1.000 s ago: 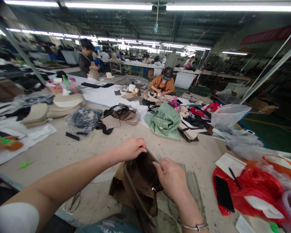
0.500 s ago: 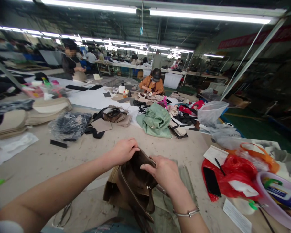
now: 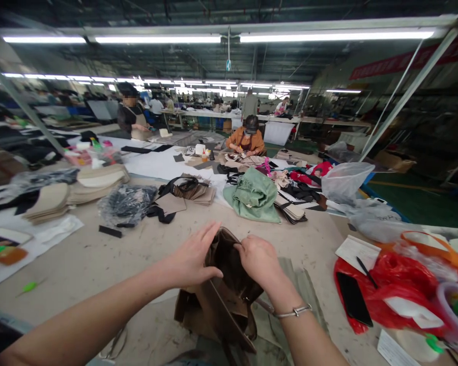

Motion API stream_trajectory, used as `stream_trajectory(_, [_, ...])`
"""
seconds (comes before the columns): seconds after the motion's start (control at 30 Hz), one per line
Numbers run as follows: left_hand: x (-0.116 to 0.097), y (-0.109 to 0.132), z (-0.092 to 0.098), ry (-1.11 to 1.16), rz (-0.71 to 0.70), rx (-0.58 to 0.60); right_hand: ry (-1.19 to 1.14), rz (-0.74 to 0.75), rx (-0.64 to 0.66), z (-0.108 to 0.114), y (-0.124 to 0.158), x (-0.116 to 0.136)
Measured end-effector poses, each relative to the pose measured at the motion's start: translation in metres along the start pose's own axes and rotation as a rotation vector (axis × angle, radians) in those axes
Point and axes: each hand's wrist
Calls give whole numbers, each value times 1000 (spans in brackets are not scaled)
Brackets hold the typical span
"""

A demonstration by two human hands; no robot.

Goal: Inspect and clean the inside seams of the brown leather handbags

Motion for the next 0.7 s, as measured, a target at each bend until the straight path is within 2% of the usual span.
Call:
stream_trajectory(0.07, [2, 4, 2, -14, 24, 74, -3, 17, -2, -1, -1, -2])
stream_trajectory(0.17, [20, -7, 11, -65, 19, 155, 0, 53, 1, 2, 3, 0])
stream_trajectory(0.27, [42, -22, 27, -186, -19, 179, -14, 91, -12, 7, 14, 6])
stream_trajectory(0.37, [44, -28, 37, -250, -142, 179, -43, 86, -23, 8, 24, 7])
stream_trajectory(0.5, [22, -31, 26, -206, -353, 145, -65, 76, -34, 4, 27, 2])
stream_trajectory(0.6, [16, -40, 9, -179, -387, 102, -85, 97, -38, 0, 26, -3])
stream_trajectory(0.7, [22, -53, -1, -132, -387, 142, -91, 85, -39, 0, 25, -7])
Point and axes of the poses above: each hand's wrist, its own y-axis away from the middle knuckle, its own z-axis out of the back of the hand, x = y × z, and after that the axes turned 10 degrees about -x, right-handed
